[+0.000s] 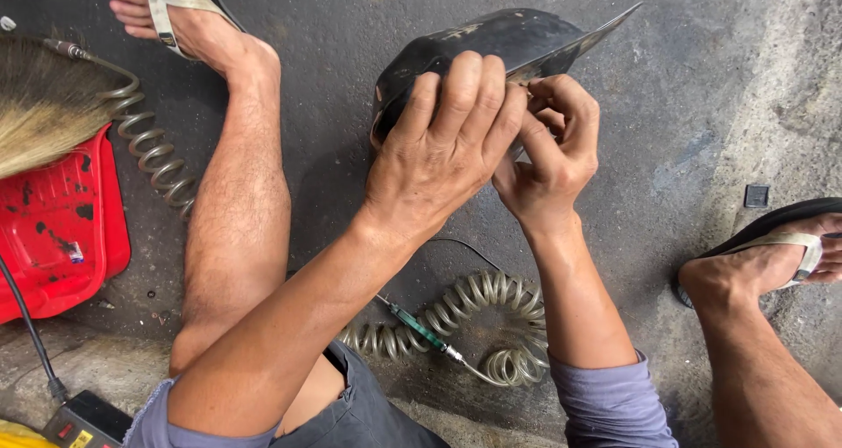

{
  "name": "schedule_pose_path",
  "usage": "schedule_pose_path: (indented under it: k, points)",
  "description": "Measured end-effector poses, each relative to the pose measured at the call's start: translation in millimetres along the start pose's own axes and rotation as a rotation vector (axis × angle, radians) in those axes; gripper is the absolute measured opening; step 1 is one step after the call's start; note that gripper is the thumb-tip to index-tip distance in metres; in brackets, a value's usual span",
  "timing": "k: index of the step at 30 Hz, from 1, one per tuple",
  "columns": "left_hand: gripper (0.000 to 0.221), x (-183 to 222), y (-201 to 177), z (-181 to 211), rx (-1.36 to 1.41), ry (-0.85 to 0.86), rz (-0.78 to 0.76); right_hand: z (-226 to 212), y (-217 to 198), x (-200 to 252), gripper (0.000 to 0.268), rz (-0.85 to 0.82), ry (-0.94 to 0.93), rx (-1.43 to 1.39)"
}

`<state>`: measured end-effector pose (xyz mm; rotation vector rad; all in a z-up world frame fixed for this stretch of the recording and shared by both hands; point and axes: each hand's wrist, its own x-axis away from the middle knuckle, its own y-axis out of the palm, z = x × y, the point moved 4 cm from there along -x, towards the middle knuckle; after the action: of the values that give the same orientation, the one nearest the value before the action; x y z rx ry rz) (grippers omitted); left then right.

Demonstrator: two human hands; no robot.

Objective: Disassembling a fuel pump from a motorcycle tank and reinstalling the tank into the motorcycle frame

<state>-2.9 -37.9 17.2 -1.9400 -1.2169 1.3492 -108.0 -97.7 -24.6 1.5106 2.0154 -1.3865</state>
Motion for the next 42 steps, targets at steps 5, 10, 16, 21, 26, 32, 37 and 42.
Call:
schedule_pose_path:
  k: [5,10,16,21,26,32,37,42]
  points:
    - [0.040,0.6,-1.0,-1.2,0.029,0.027,-0.028,5.8,-3.4,-3.1,0.017,-0.062,0.030,-0.077]
    - [0.039,-1.1,-5.6,-2.8,0.046,0.039,-0.035,12.2,-3.5,-2.3,0.017,-0.037,0.056,-0.112]
    - [0.036,-1.6,-6.0,-2.7,0.035,0.046,-0.069,10.3,-2.0,-1.6,0.019,-0.033,0.027,-0.078]
    - [0.039,-0.6,-5.0,-1.9,0.029,0.042,-0.067,10.7,-0.3,-3.0,0.016,0.001,-0.059,0.001]
    - [0.042,-0.8,-3.8,-0.6,0.017,0.040,-0.049,9.2,-0.7,-3.0,0.015,0.009,-0.024,0.014]
    - [0.040,-2.2,-6.7,-1.7,0.008,0.045,-0.042,8.9,0.0,0.3,0.021,0.003,0.035,-0.075]
    - [0.035,-1.0,-8.3,1.5,0.003,0.046,-0.040,9.4,-3.3,0.7,0.021,-0.018,0.010,-0.129]
    - [0.038,-0.9,-5.9,5.4,-0.023,0.056,-0.037,11.7,-8.2,3.1,0.019,0.009,-0.117,0.049]
